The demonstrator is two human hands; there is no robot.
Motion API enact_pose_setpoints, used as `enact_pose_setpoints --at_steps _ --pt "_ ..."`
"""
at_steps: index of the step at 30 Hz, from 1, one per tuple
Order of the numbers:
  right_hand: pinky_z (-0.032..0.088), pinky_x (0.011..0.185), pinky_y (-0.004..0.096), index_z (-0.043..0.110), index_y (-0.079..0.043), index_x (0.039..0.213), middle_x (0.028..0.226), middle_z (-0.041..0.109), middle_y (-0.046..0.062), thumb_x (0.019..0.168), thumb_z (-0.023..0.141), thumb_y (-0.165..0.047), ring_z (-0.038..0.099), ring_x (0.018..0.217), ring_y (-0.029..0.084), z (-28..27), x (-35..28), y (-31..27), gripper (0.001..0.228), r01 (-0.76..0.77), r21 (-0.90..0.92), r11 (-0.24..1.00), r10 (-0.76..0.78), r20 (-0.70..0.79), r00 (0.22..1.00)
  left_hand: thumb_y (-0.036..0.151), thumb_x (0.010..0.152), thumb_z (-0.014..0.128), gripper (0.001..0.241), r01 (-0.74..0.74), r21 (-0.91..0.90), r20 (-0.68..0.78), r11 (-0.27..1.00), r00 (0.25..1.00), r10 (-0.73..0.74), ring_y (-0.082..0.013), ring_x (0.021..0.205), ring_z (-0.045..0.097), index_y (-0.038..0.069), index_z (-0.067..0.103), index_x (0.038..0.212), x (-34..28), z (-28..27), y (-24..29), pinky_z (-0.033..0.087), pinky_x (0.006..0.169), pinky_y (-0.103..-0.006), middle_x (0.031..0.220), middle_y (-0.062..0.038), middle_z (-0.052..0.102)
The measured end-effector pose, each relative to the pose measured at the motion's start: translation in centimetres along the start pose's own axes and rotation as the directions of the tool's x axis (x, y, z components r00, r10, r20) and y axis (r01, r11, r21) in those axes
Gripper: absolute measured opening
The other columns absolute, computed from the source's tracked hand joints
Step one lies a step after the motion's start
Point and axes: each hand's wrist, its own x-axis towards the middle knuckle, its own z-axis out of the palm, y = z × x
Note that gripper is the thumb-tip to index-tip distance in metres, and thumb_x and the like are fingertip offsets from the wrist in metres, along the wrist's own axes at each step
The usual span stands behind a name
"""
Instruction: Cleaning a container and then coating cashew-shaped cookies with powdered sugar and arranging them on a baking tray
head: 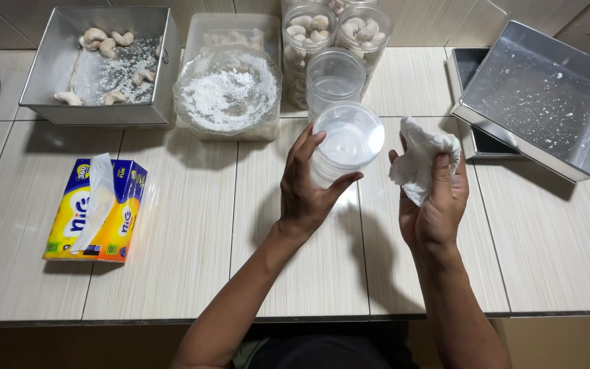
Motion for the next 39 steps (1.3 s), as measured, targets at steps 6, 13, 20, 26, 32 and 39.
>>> enact_pose_setpoints --at_steps 6,13,20,26,32,39 --pt "0.064 0.099 0.054 0.065 -0.007 0.117 0.118 0.074 0.018 0.104 0.061 -0.017 0.076 0.109 0.031 -3.1 0.8 1.7 0.017 0.005 -0.007 1.000 -0.006 -0.129 0.992 0.039 0.083 0.086 0.073 0.017 0.020 0.033 1.000 0.999 -0.018 -0.0399 0.134 0.058 0.009 0.051 0.138 0.0 1.2 -1.5 0.050 0.111 -0.0499 0.145 -0.023 0.054" --pt "0.068 0.063 0.048 0.066 -0.006 0.109 0.101 0.075 0.020 0.105 0.061 -0.015 0.079 0.088 0.031 -3.8 0.7 1.1 0.011 0.041 -0.004 0.999 -0.041 -0.121 0.992 0.041 0.086 0.083 0.080 0.102 0.027 0.034 0.994 0.994 -0.102 -0.0392 0.136 0.056 0.008 0.044 0.147 -0.4 1.5 -2.0 0.047 0.113 -0.0505 0.147 -0.022 0.053" --pt "0.059 0.073 0.031 0.068 -0.005 0.093 0.080 0.069 0.009 0.094 0.076 -0.015 0.068 0.079 0.013 -7.9 -1.8 3.5 0.013 0.162 -0.347 0.924 -0.151 0.059 0.987 0.082 0.097 0.019 0.099 0.050 -0.049 0.022 0.998 0.999 -0.049 -0.0432 0.148 0.039 0.001 0.044 0.149 0.0 -3.2 2.7 0.030 0.124 -0.0532 0.156 -0.024 0.042" --pt "0.061 0.073 0.038 0.078 -0.001 0.089 0.082 0.076 0.015 0.075 0.083 -0.001 0.074 0.076 0.024 1.6 -4.0 2.2 0.014 0.110 -0.554 0.826 0.271 0.559 0.784 0.037 0.073 0.080 0.041 0.398 -0.148 0.260 0.905 0.899 -0.353 -0.0186 0.088 0.075 0.016 0.078 0.107 -3.9 -10.1 4.8 0.056 0.077 -0.0281 0.097 0.002 0.078" --pt "0.054 0.073 0.039 0.072 0.003 0.092 0.080 0.070 0.012 0.079 0.079 0.001 0.061 0.077 0.019 8.6 -5.1 6.3 0.015 -0.127 -0.658 0.742 0.621 0.602 0.502 0.009 0.093 0.070 0.010 0.633 -0.174 -0.177 0.755 0.734 -0.656 -0.0078 0.074 0.056 0.002 0.078 0.091 -6.9 -17.0 4.9 0.052 0.063 -0.0289 0.074 -0.006 0.075" --pt "0.046 0.054 0.022 0.067 0.004 0.095 0.072 0.056 0.005 0.082 0.072 0.002 0.055 0.062 0.012 19.4 -7.2 15.6 0.014 -0.524 -0.553 0.648 0.759 0.522 0.388 0.010 0.102 0.062 0.015 0.595 -0.116 -0.577 0.795 0.611 -0.541 -0.0135 0.092 0.061 -0.003 0.069 0.106 -7.6 -24.8 1.1 0.053 0.087 -0.0337 0.098 -0.010 0.071"
